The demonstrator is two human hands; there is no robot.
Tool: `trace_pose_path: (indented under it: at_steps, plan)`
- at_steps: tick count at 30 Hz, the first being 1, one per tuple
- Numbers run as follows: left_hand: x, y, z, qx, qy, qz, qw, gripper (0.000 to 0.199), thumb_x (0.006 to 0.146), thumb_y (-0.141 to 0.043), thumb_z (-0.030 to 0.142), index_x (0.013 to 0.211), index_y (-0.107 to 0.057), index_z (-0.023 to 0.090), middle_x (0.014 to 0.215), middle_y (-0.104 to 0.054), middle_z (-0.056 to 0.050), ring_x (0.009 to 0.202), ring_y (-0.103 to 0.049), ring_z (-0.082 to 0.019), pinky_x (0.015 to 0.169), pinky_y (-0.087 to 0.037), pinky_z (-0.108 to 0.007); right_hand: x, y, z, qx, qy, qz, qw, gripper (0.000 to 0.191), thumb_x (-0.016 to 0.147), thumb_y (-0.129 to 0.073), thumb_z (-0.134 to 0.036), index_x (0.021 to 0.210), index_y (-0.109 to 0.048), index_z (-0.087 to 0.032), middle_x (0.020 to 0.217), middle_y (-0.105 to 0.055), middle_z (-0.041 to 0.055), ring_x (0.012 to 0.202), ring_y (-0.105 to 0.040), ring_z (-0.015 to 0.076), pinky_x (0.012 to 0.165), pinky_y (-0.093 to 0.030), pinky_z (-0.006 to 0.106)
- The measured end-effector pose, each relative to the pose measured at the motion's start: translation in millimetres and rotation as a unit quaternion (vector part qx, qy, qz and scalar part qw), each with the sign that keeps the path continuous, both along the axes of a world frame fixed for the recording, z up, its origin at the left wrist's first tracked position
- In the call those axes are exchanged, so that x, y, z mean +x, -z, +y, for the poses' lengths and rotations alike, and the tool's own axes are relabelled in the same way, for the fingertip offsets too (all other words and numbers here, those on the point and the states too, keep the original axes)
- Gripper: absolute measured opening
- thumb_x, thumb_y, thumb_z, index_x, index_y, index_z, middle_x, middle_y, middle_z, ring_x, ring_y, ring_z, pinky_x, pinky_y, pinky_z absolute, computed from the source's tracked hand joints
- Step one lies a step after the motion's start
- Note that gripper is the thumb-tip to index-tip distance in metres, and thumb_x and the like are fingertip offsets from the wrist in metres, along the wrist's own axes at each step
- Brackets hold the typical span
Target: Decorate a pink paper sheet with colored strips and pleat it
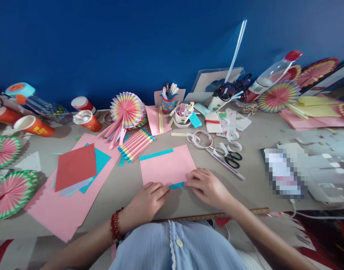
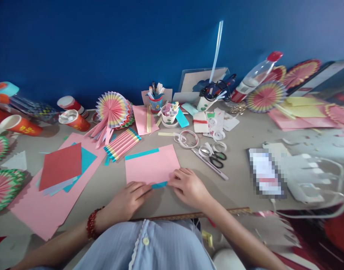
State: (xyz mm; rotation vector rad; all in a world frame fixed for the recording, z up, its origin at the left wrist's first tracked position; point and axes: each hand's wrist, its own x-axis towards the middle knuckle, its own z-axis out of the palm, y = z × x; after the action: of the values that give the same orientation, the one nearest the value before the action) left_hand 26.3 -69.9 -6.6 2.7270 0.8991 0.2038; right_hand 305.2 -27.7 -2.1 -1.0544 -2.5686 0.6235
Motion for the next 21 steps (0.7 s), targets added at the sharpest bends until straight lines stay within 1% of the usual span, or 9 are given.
trace_pose_path:
  at_steps: [3,5,8,10,13,18,21]
  plan:
    - [-12,8.3,-7,0.022,0.015,-0.045,0.999,0.032,0.100,-0.043,0.017,0.129,-0.055,0.013,0.134,-0.059,-0.013,0.120,-0.051,-0.023,0.100,-0.044,-0.039,4,1.8,0,0.005,0.005,0.016,1.000,0.025,0.089,-0.053,-0.011,0.100,-0.071,-0.024,0.094,-0.063,0.0060,0.087,-0.056,0.0198,0.081,-0.040,0.035]
    - [-21,11.6,-12,0.044,0.015,-0.073,0.996,0.029,0.100,-0.045,0.014,0.125,-0.058,0.016,0.128,-0.064,-0.010,0.121,-0.053,-0.021,0.104,-0.042,-0.039,4,1.4,0,0.013,0.008,0.016,1.000,0.024,0.090,-0.053,-0.012,0.099,-0.072,-0.024,0.093,-0.063,0.0060,0.087,-0.056,0.0196,0.081,-0.040,0.035]
    - [-34,9.0,-19,0.060,-0.017,-0.096,0.993,0.028,0.098,-0.046,0.010,0.119,-0.062,0.019,0.120,-0.069,-0.006,0.115,-0.058,-0.019,0.104,-0.041,-0.040,3,-1.1,-2,0.025,0.009,0.005,1.000,0.023,0.091,-0.052,-0.013,0.097,-0.072,-0.025,0.092,-0.063,0.0059,0.085,-0.056,0.0194,0.080,-0.039,0.035]
    - [-43,4.0,-23,0.051,-0.036,-0.096,0.993,0.028,0.097,-0.045,0.009,0.116,-0.063,0.020,0.118,-0.071,-0.005,0.111,-0.060,-0.018,0.104,-0.041,-0.041,2,-3.2,-3,0.030,0.002,-0.003,1.000,0.024,0.092,-0.051,-0.013,0.098,-0.071,-0.025,0.092,-0.064,0.0059,0.085,-0.056,0.0193,0.079,-0.039,0.035]
    - [-54,-1.5,-27,0.041,-0.042,-0.091,0.994,0.028,0.096,-0.044,0.010,0.110,-0.065,0.020,0.116,-0.072,-0.005,0.108,-0.062,-0.018,0.106,-0.040,-0.043,2,-5.7,-5,0.047,-0.012,-0.005,0.999,0.025,0.092,-0.050,-0.012,0.100,-0.070,-0.024,0.095,-0.066,0.0063,0.089,-0.056,0.0203,0.081,-0.039,0.037]
    - [-63,2.5,-32,0.037,-0.042,-0.095,0.994,0.030,0.092,-0.044,0.008,0.110,-0.064,0.021,0.120,-0.071,-0.004,0.114,-0.060,-0.018,0.113,-0.035,-0.048,0,-7.7,-8,0.084,-0.019,-0.018,0.996,0.023,0.092,-0.049,-0.012,0.098,-0.069,-0.023,0.094,-0.066,0.0071,0.091,-0.055,0.0226,0.084,-0.040,0.039]
    - [-63,5.4,-33,0.042,-0.042,-0.110,0.992,0.031,0.091,-0.044,0.007,0.111,-0.064,0.021,0.119,-0.071,-0.004,0.115,-0.061,-0.017,0.114,-0.035,-0.047,-1,-6.2,-9,0.069,-0.011,-0.011,0.998,0.023,0.092,-0.049,-0.011,0.098,-0.068,-0.023,0.096,-0.066,0.0073,0.092,-0.055,0.0222,0.084,-0.041,0.039]
